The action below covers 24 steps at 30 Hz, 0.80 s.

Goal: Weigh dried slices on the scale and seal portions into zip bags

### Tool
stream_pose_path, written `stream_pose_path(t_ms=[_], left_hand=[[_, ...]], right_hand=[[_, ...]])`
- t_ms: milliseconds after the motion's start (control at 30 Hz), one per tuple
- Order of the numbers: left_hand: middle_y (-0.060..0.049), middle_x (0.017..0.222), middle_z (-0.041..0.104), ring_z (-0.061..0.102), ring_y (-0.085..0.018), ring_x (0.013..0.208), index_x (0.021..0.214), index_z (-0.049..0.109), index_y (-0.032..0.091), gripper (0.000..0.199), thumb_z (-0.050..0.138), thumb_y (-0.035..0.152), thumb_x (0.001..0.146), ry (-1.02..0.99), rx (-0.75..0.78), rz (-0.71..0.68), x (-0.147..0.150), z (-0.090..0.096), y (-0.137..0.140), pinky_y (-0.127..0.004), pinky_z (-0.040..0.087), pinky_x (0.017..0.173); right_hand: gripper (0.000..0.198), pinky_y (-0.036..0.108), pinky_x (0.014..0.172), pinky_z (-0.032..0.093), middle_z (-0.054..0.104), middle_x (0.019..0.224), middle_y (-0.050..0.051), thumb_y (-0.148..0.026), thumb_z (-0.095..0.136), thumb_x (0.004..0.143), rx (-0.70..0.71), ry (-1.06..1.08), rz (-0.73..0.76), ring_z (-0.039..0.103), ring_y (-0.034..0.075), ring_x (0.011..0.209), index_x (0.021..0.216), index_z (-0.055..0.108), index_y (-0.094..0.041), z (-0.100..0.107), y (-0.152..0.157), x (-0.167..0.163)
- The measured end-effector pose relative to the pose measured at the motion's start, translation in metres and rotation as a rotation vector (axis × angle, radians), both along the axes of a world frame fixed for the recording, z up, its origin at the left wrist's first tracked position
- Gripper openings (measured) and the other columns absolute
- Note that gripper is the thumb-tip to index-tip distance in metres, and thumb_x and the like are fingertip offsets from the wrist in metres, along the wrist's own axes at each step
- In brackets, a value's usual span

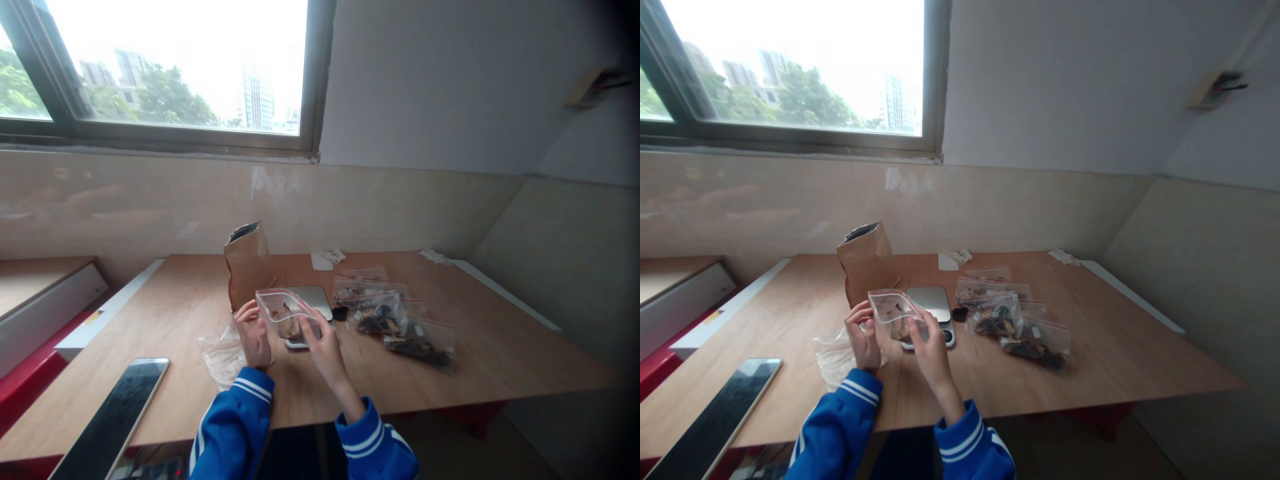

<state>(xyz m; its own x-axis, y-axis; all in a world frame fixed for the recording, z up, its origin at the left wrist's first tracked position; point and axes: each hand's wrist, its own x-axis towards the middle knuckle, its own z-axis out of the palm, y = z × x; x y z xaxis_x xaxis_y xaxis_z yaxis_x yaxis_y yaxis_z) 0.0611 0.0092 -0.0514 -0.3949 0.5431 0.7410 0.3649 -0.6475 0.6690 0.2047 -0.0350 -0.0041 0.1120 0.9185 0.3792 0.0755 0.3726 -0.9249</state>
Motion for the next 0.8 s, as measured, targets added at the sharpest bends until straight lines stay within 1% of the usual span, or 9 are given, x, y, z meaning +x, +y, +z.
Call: stream_pose_path(t_ms=[100, 167, 233, 333, 400, 467, 533, 633, 800], left_hand=[[-0.013, 0.122, 0.053, 0.054, -0.023, 0.110, 0.117, 0.050, 0.018, 0.040, 0.050, 0.046, 0.089, -0.046, -0.147, -0.036, -0.001, 0.001, -0.001, -0.039, 0.044, 0.091], [-0.011, 0.118, 0.058, 0.057, -0.022, 0.106, 0.120, 0.050, 0.018, 0.041, 0.050, 0.046, 0.090, -0.063, -0.258, -0.144, -0.001, 0.000, -0.002, -0.038, 0.044, 0.091], [-0.009, 0.108, 0.063, 0.061, -0.021, 0.100, 0.113, 0.054, 0.018, 0.036, 0.049, 0.046, 0.090, -0.037, -0.338, -0.284, 0.000, -0.001, -0.005, -0.035, 0.047, 0.088], [-0.005, 0.086, 0.067, 0.064, -0.017, 0.076, 0.100, 0.055, 0.018, 0.030, 0.049, 0.046, 0.090, 0.003, -0.422, -0.425, 0.001, -0.001, -0.011, -0.028, 0.050, 0.068], [-0.002, 0.074, 0.066, 0.061, -0.014, 0.060, 0.094, 0.053, 0.018, 0.029, 0.049, 0.047, 0.089, -0.009, -0.477, -0.462, 0.002, 0.000, -0.014, -0.024, 0.045, 0.054], [-0.001, 0.068, 0.065, 0.058, -0.013, 0.053, 0.089, 0.051, 0.018, 0.029, 0.049, 0.047, 0.089, -0.005, -0.514, -0.494, 0.003, 0.001, -0.015, -0.022, 0.042, 0.049], [-0.001, 0.067, 0.065, 0.058, -0.012, 0.050, 0.086, 0.051, 0.018, 0.029, 0.050, 0.047, 0.089, 0.034, -0.525, -0.509, 0.002, 0.001, -0.015, -0.022, 0.043, 0.048], [-0.001, 0.066, 0.066, 0.057, -0.013, 0.048, 0.086, 0.053, 0.019, 0.028, 0.049, 0.046, 0.089, 0.168, -0.533, -0.522, 0.000, 0.001, -0.016, -0.023, 0.042, 0.047], [-0.001, 0.066, 0.067, 0.061, -0.015, 0.052, 0.087, 0.055, 0.020, 0.027, 0.044, 0.044, 0.091, 0.326, -0.512, -0.499, -0.004, 0.001, -0.020, -0.025, 0.044, 0.052]], right_hand=[[0.042, 0.039, 0.099, 0.047, 0.067, 0.118, 0.010, -0.048, 0.053, 0.090, -0.014, 0.050, 0.008, 0.061, 0.025, 0.111, 0.119, 0.063, -0.019, -0.001, -0.001, 0.013], [0.043, 0.039, 0.098, 0.048, 0.068, 0.115, 0.010, -0.052, 0.053, 0.089, -0.027, 0.052, 0.021, 0.062, 0.025, 0.110, 0.115, 0.064, -0.019, -0.005, -0.002, 0.019], [0.046, 0.038, 0.094, 0.050, 0.070, 0.110, 0.010, -0.056, 0.052, 0.088, -0.048, 0.047, 0.027, 0.064, 0.026, 0.106, 0.111, 0.067, -0.019, -0.011, -0.002, 0.024], [0.051, 0.038, 0.089, 0.052, 0.072, 0.105, 0.010, -0.060, 0.046, 0.088, -0.065, 0.057, 0.000, 0.066, 0.027, 0.101, 0.107, 0.069, -0.018, -0.025, -0.001, 0.031], [0.052, 0.039, 0.090, 0.051, 0.072, 0.104, 0.011, -0.060, 0.044, 0.090, -0.074, 0.074, -0.051, 0.067, 0.027, 0.099, 0.106, 0.069, -0.018, -0.036, 0.000, 0.035], [0.052, 0.040, 0.091, 0.050, 0.072, 0.103, 0.012, -0.059, 0.044, 0.090, -0.084, 0.082, -0.119, 0.066, 0.028, 0.099, 0.103, 0.070, -0.017, -0.048, 0.002, 0.042], [0.051, 0.041, 0.092, 0.048, 0.072, 0.102, 0.012, -0.059, 0.046, 0.089, -0.090, 0.077, -0.176, 0.065, 0.028, 0.101, 0.100, 0.071, -0.017, -0.059, 0.004, 0.048], [0.048, 0.040, 0.090, 0.048, 0.072, 0.100, 0.011, -0.058, 0.051, 0.086, -0.088, 0.074, -0.233, 0.065, 0.027, 0.098, 0.097, 0.071, -0.016, -0.071, 0.006, 0.056], [0.044, 0.036, 0.082, 0.051, 0.072, 0.095, 0.010, -0.056, 0.059, 0.081, -0.103, 0.126, -0.332, 0.066, 0.024, 0.089, 0.095, 0.067, -0.015, -0.077, 0.004, 0.058]])
